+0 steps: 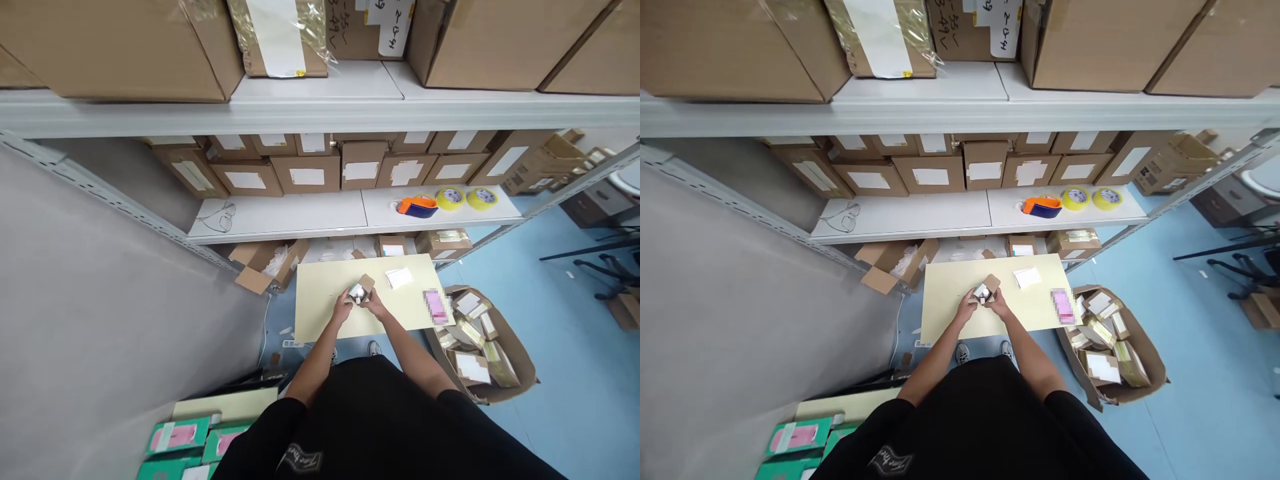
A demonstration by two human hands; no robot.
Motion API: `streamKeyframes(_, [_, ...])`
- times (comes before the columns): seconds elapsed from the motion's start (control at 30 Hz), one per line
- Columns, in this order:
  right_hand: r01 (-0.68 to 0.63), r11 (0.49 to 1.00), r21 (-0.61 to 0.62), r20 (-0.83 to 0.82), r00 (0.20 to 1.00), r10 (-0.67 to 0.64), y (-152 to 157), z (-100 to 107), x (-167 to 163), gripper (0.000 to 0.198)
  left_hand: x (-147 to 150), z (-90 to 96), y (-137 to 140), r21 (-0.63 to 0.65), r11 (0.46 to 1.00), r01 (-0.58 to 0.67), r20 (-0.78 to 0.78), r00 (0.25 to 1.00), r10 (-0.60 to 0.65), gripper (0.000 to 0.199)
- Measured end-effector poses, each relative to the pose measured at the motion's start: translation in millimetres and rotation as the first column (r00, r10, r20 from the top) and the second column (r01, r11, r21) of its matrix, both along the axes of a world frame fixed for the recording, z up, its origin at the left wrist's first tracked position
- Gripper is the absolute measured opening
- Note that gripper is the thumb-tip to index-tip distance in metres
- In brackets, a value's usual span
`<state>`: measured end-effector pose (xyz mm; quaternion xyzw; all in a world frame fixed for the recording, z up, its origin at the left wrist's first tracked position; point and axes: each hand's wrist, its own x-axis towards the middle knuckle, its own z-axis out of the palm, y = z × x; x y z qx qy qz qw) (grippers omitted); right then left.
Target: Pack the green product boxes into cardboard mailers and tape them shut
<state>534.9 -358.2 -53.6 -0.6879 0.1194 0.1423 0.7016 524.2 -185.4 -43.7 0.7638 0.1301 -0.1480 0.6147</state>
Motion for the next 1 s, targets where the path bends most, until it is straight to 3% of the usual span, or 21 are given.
streamKeyframes(0.1, [0.063,0.998,-0.008,-0.028,0.998,-0.063,-3,5,-3,0.074,14,8.1,-1,0.09,0.994,0.06,0.04,0.997,-0.064,0.063])
streamKeyframes(0.23, [0.139,0.989,0.042,-0.05,0.989,-0.137,-11,10,-10,0.074,30,23.7,-16,0.078,0.987,0.143,0.039,0.988,-0.147,0.051])
streamKeyframes(0.37, [0.155,0.984,0.083,-0.034,0.988,-0.152,-19,10,-9,0.075,30,33.4,-28,0.248,0.953,0.173,0.002,0.984,-0.179,0.052])
streamKeyframes(0.57, [-0.129,0.986,-0.102,0.015,0.991,0.131,-6,12,18,0.06,10,38.5,-8,0.377,0.925,0.041,-0.003,0.999,-0.044,0.039])
streamKeyframes(0.77, [-0.308,0.871,-0.383,0.031,0.938,0.346,51,19,45,0.065,7,53.6,27,0.444,0.878,-0.178,-0.059,0.972,0.226,0.053])
streamKeyframes(0.87, [-0.369,0.81,-0.455,-0.03,0.916,0.401,68,22,47,0.079,10,60.0,41,0.455,0.87,-0.188,-0.041,0.972,0.231,0.054])
streamKeyframes(1.0, [-0.369,0.783,-0.501,-0.046,0.915,0.401,68,28,43,0.094,12,59.3,56,0.419,0.892,-0.169,-0.024,0.98,0.196,0.048])
